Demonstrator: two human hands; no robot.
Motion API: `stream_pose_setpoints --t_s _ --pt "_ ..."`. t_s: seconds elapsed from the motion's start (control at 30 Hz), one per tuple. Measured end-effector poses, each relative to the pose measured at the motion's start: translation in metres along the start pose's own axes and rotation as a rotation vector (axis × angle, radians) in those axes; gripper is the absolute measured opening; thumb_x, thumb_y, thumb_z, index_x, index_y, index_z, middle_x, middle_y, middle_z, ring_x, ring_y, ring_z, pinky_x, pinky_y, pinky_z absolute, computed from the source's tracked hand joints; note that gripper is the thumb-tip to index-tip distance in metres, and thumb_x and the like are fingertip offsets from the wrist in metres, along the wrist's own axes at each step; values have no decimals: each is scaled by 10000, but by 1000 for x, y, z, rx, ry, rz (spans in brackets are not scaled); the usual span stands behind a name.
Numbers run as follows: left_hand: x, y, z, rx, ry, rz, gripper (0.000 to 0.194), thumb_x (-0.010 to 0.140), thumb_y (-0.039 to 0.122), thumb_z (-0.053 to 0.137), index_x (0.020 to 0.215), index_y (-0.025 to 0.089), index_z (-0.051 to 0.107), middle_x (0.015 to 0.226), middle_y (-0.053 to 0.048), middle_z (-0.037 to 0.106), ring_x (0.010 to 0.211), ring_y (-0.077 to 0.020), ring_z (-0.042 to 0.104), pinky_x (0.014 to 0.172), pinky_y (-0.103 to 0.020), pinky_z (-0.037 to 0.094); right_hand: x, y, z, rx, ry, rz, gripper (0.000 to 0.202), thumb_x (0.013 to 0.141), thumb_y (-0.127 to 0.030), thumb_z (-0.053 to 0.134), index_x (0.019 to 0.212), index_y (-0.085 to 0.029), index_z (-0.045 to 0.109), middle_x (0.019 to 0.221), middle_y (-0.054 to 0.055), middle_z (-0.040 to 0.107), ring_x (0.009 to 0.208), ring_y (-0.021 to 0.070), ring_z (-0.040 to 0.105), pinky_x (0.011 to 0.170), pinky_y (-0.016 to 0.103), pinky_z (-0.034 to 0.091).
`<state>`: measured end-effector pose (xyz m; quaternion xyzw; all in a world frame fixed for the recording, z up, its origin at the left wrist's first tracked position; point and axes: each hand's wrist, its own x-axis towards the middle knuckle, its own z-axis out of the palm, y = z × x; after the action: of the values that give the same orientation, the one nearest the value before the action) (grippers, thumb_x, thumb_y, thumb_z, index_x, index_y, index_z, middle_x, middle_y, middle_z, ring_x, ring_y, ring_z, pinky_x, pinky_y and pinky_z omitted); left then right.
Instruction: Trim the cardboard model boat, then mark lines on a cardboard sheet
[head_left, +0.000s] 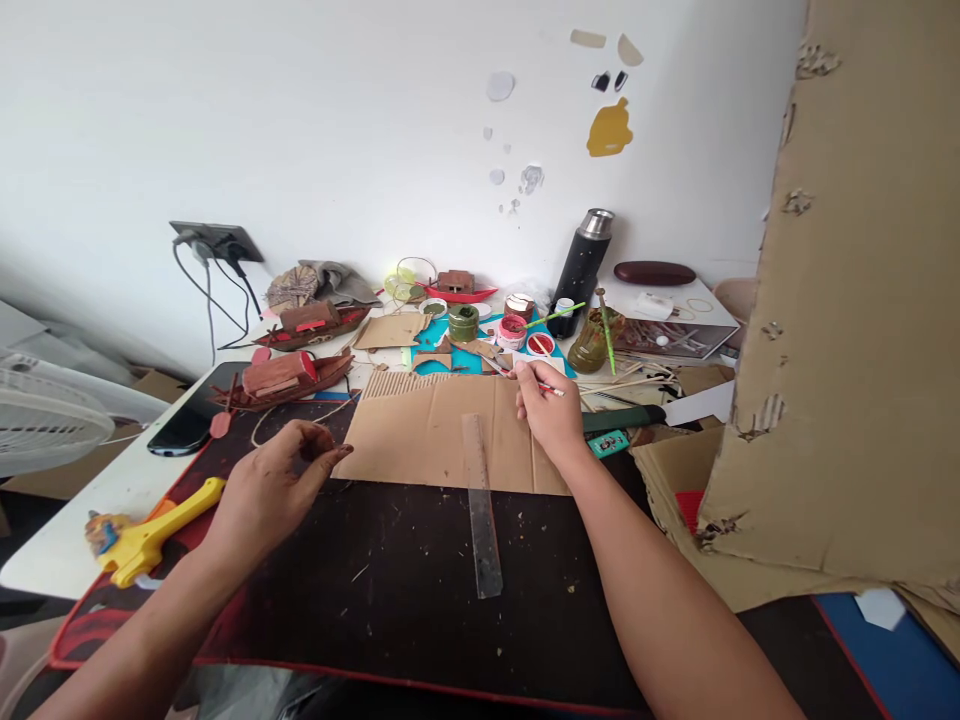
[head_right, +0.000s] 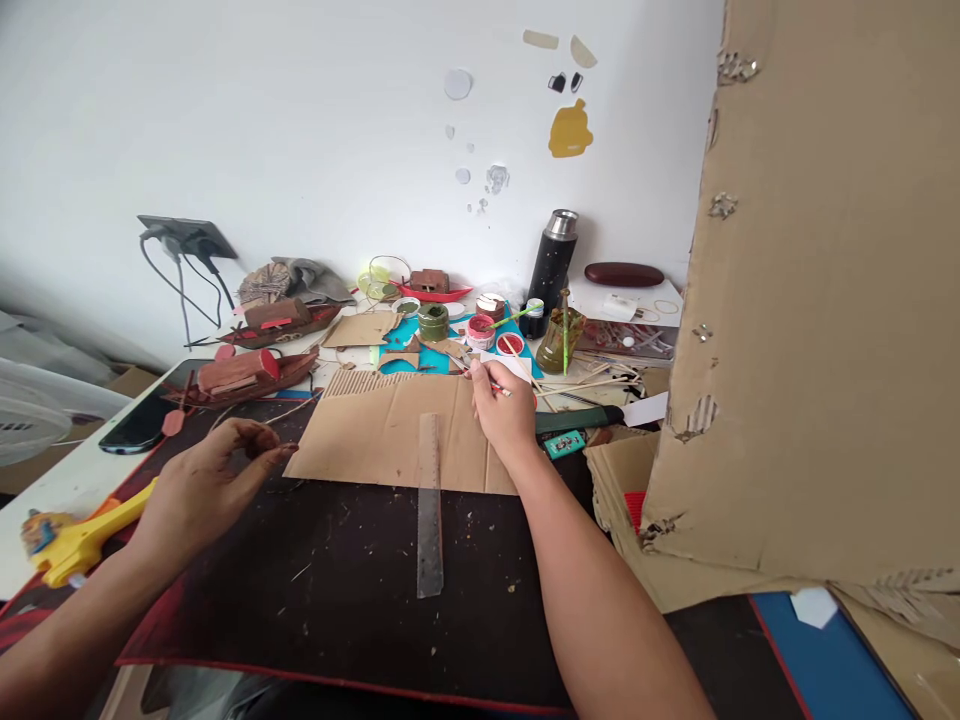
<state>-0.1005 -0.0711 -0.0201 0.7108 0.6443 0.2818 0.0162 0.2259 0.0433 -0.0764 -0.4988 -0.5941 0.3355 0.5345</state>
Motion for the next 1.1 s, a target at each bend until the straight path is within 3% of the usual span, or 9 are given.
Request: stream_pose_setpoints --t_s 0.2,0.43,0.67,0.77,0.9,1.1 --pt "-1 -4 12 -61 -9 154 435 993 680 574 836 299 714 799 16 799 671 -194 741 617 -280 542 -1 -2 0 -31 7 -3 470 1060 -638 544 856 -251 717 548 -35 568 484 166 569 521 282 420" --pt "6 12 19 -132 -59 333 402 1016 647 581 848 316 735 796 38 801 640 -166 743 637 -263 574 -1 1 0 -53 8 -23 513 1057 -692 502 887 -259 718 566 -33 571 523 181 587 538 280 437" --pt "3 28 30 -181 -92 547 251 1077 408 574 943 309 762 841 45 825 699 -144 782 651 -229 592 0 0 -1 -73 16 -37 508 1059 -673 499 811 -261 665 595 -26 594 543 174 597 547 268 431" --pt "2 35 37 -184 -109 588 249 1088 305 522 1123 291 768 984 9 845 855 -162 807 780 -246 635 0 -1 -1 -81 15 -35 493 1061 -667 498 858 -260 689 604 -23 615 564 181 620 553 265 435" --pt "3 41 54 -50 -166 720 367 1093 262 502 1419 257 670 1376 -55 776 1246 -235 738 1056 -381 614 -1 -2 -1 -95 19 -36 469 1070 -636 505 871 -261 705 625 -13 648 582 189 647 562 268 448" --pt "1 52 74 102 -216 880 458 1093 201 452 1530 252 583 1604 -62 617 1480 -254 577 1154 -433 547 0 -3 -2 -125 15 -44 483 1072 -643 502 869 -259 712 639 -2 672 592 192 660 571 272 452"
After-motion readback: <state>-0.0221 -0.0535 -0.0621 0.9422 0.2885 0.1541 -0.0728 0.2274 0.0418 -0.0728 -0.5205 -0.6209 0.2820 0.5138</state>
